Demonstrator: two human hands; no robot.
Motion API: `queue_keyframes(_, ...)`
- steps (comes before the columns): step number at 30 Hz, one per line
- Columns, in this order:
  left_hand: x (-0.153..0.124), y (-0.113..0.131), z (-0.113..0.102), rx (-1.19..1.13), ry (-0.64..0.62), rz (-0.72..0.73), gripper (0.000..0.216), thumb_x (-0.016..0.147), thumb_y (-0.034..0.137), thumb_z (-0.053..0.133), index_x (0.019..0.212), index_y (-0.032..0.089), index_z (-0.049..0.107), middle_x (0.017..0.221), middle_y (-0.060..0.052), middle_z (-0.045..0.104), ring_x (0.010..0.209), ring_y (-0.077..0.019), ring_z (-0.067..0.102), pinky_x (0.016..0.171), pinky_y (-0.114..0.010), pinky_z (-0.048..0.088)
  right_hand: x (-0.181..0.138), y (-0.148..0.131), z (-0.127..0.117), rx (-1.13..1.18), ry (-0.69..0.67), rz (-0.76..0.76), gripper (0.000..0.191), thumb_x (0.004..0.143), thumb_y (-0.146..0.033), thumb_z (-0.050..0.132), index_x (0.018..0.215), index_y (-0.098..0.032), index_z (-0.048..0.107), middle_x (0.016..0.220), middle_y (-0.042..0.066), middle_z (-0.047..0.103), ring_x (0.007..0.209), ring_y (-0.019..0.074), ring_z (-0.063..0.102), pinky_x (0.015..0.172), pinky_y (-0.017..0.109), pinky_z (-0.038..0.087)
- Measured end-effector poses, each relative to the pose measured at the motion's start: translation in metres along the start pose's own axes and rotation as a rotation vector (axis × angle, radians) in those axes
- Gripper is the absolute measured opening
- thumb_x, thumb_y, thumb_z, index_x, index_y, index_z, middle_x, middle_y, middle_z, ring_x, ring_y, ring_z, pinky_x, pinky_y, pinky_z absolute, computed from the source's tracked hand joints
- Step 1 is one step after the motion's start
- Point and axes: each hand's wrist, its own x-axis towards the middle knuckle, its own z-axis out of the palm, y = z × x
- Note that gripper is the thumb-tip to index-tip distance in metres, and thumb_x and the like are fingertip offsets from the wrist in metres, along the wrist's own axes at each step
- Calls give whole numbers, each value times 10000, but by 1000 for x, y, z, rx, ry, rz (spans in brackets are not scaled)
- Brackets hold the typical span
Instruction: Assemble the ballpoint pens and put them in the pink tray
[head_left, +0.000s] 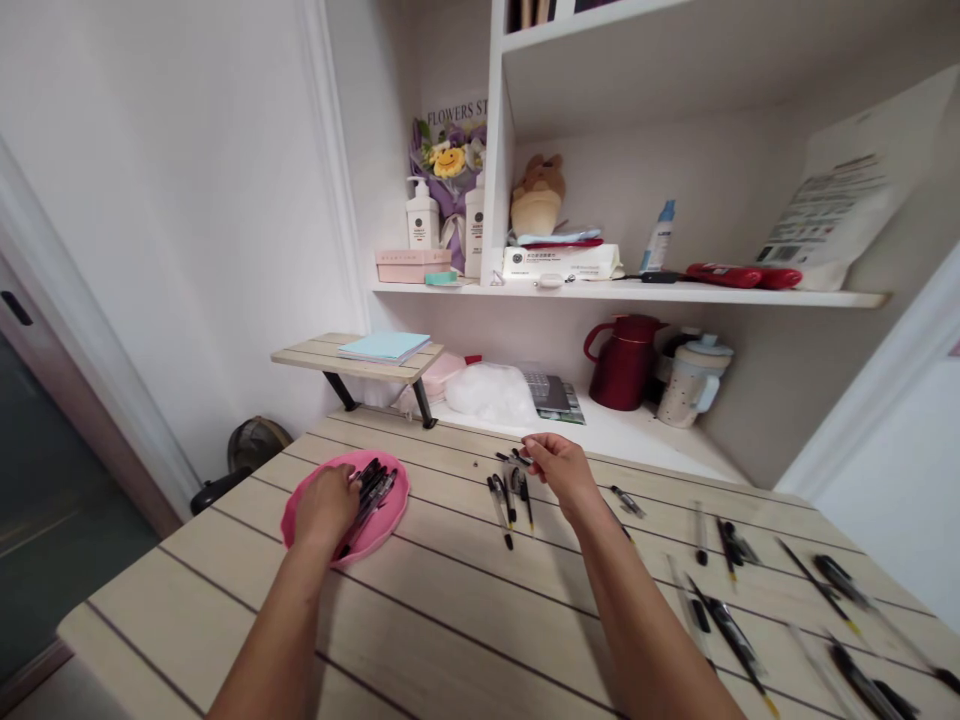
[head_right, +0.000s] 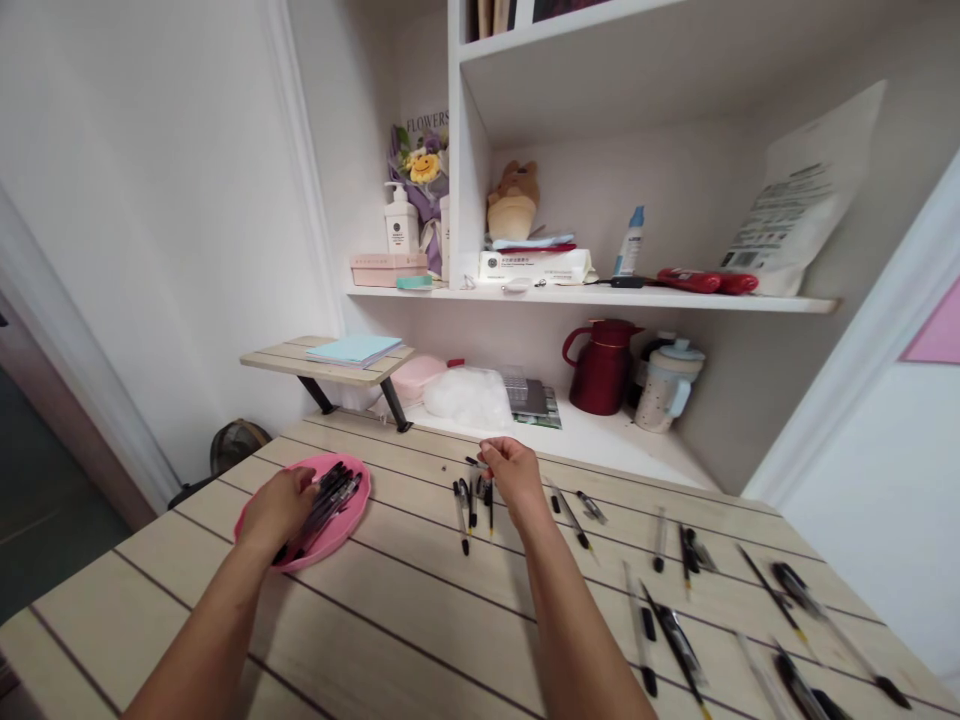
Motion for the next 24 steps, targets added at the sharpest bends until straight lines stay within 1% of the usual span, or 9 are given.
queue_keyframes(2,-3,14,1,-70,39,80,215,770,239,432,840,205,632,874,-81,660,815,-207,578,614,-255,351,1,2,0,-39,-13,-5,264,610,-398,602,687,-146,589,605,13,610,429,81,462,397,197,318)
queue_keyframes(4,-9,31,5,-173,27,169,228,777,207,435,888,202,633,918,-74,654,870,-194,564,686,-255,365,3,6,-1,-98,-32,-12,256,631,-393,578,697,-146,589,611,12,608,421,86,465,402,204,321)
queue_keyframes(7,-18,58,19,-279,-54,329,240,756,164,470,926,201,635,966,-68,647,921,-183,550,773,-259,363,6,13,-1,-228,-48,-39,229,662,-369,541,705,-151,597,594,4,601,418,100,477,425,221,338)
queue_keyframes(9,-22,74,32,-300,-126,401,233,741,149,492,908,214,641,973,-60,647,924,-178,552,797,-257,359,8,16,-2,-361,-53,-70,206,681,-342,520,692,-156,607,573,-2,595,435,113,494,456,231,352)
queue_keyframes(13,-14,98,53,-288,-207,393,227,729,141,501,891,220,641,956,-57,657,932,-182,557,799,-258,363,5,16,-2,-725,-116,-118,179,717,-268,487,674,-169,630,560,5,598,538,137,539,517,227,345)
queue_keyframes(16,-2,109,65,-276,-220,389,228,727,132,489,880,205,641,931,-68,663,912,-182,567,778,-255,368,1,14,-1,-987,-163,-113,185,734,-232,473,701,-176,646,685,36,644,666,152,563,577,228,341)
queue_keyframes(18,3,115,73,-268,-227,392,216,723,126,481,848,193,645,910,-78,666,892,-185,574,762,-257,370,0,13,1,-1126,-193,-76,196,744,-226,466,752,-180,656,789,56,659,748,164,570,614,231,342)
queue_keyframes(21,4,121,85,-263,-233,401,193,726,138,473,800,184,646,864,-84,669,857,-190,580,733,-263,375,0,16,2,-1227,-240,-18,210,751,-220,464,799,-186,665,855,76,665,809,179,579,637,236,350)
queue_keyframes(24,-2,124,95,-274,-238,410,184,728,145,473,791,189,641,842,-74,669,843,-186,578,719,-260,377,0,21,4,-1261,-268,14,193,738,-215,486,769,-186,674,842,88,675,812,195,596,626,244,360)
